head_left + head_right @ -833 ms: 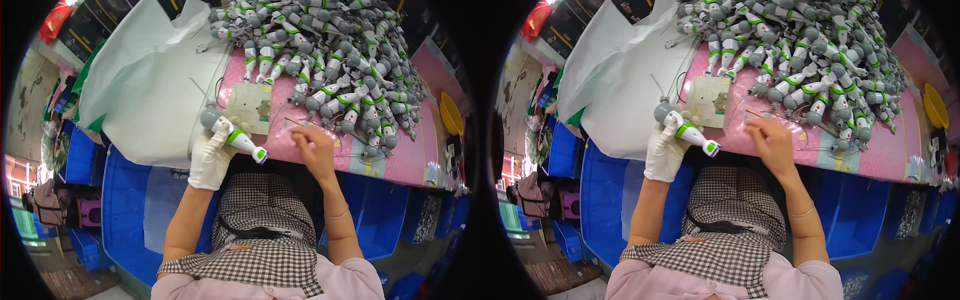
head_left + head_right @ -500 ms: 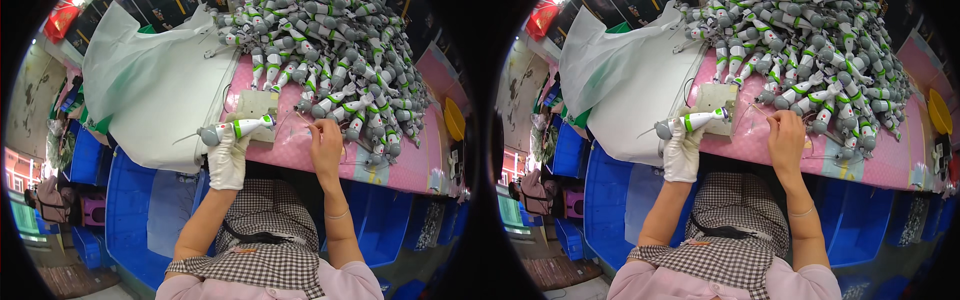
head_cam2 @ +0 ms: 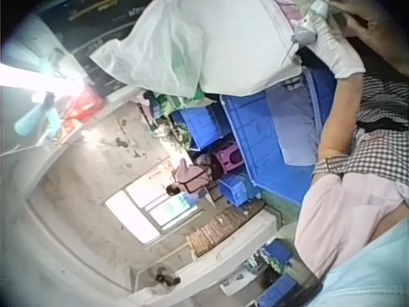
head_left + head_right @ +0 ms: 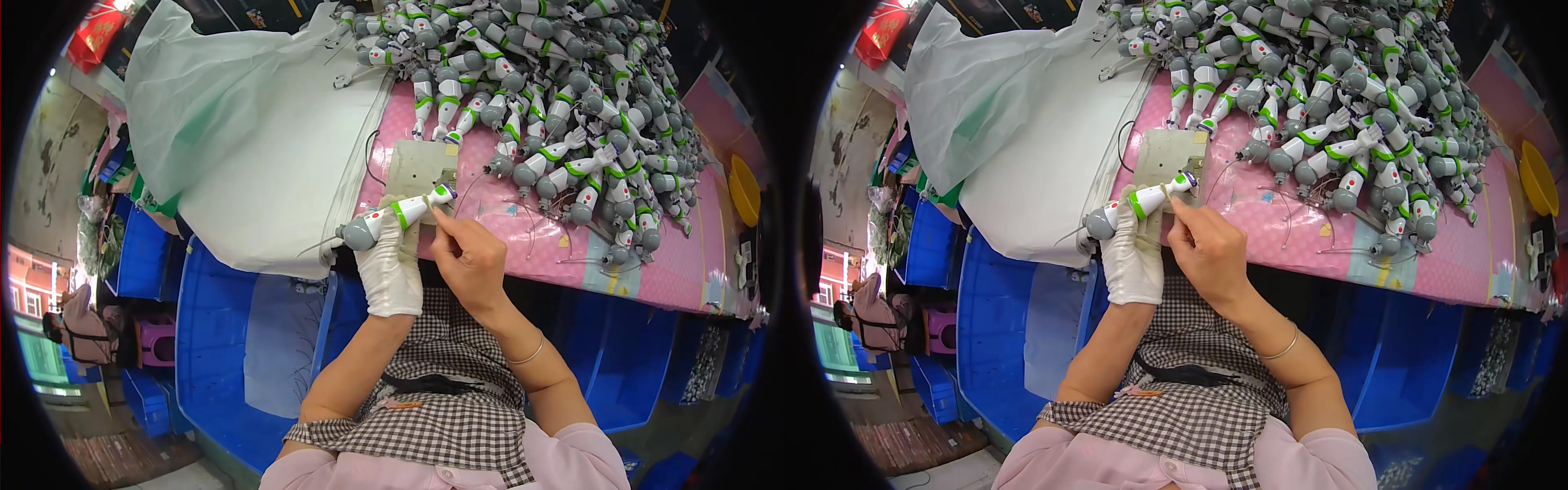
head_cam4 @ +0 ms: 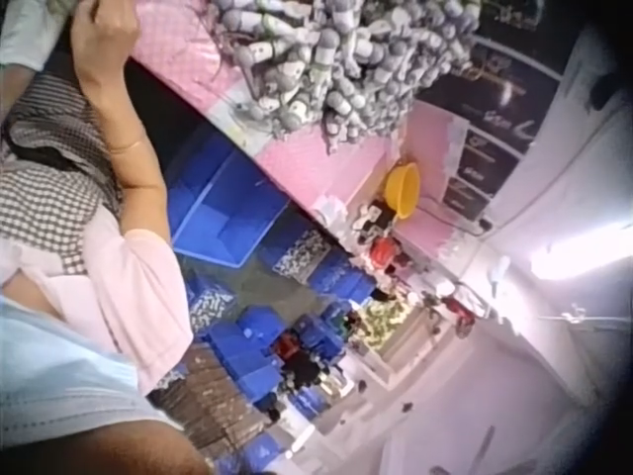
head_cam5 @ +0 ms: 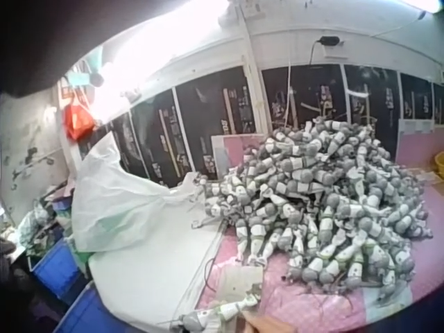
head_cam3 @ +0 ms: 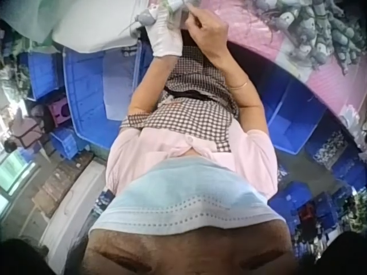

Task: Assembling small plastic bear figurines using a stationary assembly jig and placing finished units into a blue bin.

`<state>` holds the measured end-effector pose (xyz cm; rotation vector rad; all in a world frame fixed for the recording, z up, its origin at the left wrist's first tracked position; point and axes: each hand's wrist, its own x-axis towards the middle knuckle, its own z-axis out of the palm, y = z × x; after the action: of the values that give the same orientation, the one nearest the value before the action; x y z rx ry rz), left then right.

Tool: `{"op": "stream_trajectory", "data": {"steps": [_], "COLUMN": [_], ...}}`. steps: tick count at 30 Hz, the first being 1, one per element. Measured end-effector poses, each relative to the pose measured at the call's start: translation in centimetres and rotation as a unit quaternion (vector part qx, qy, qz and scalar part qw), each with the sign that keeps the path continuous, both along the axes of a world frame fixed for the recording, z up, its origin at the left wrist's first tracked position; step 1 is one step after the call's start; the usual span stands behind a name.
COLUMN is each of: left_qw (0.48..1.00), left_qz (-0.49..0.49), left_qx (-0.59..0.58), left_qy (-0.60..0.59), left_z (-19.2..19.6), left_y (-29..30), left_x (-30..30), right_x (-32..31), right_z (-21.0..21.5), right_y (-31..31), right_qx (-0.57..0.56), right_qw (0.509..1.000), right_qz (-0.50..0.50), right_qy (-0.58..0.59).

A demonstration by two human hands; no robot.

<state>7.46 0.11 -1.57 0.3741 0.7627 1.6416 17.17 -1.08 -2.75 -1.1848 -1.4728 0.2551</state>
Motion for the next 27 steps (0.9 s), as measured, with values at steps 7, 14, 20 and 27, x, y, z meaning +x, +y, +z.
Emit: {"op": "stream_trajectory", "data": {"steps": [7,14,20,27], "left_qw": [1.000,1.000,0.999,0.999], "left_qz": [0.014,0.027,0.021,0.020], "left_qx": [-0.017,-0.012,-0.007,-0.003], "left_qy": [-0.004,0.008,0.032,0.029], "left_z": [-0.5,-0.6,-0.4,-0.6], "left_y": [0.3,0.3,0.2,0.2], "left_x": [-0.1,0.0,0.2,0.0], "right_x": [-0.2,0.2,0.7,0.8], "right_z": [0.2,0.1,-0.2,-0.4], "right_y": [-0.3,-0.1,0.2,0.1], "right_qx": [0.014,0.001,0.005,0.001], "right_qw": [0.999,1.000,1.000,0.999], "right_qz": [0.028,0.012,0.009,0.026], "right_qy": [-0.017,-0.012,-0.014,0.024]}}
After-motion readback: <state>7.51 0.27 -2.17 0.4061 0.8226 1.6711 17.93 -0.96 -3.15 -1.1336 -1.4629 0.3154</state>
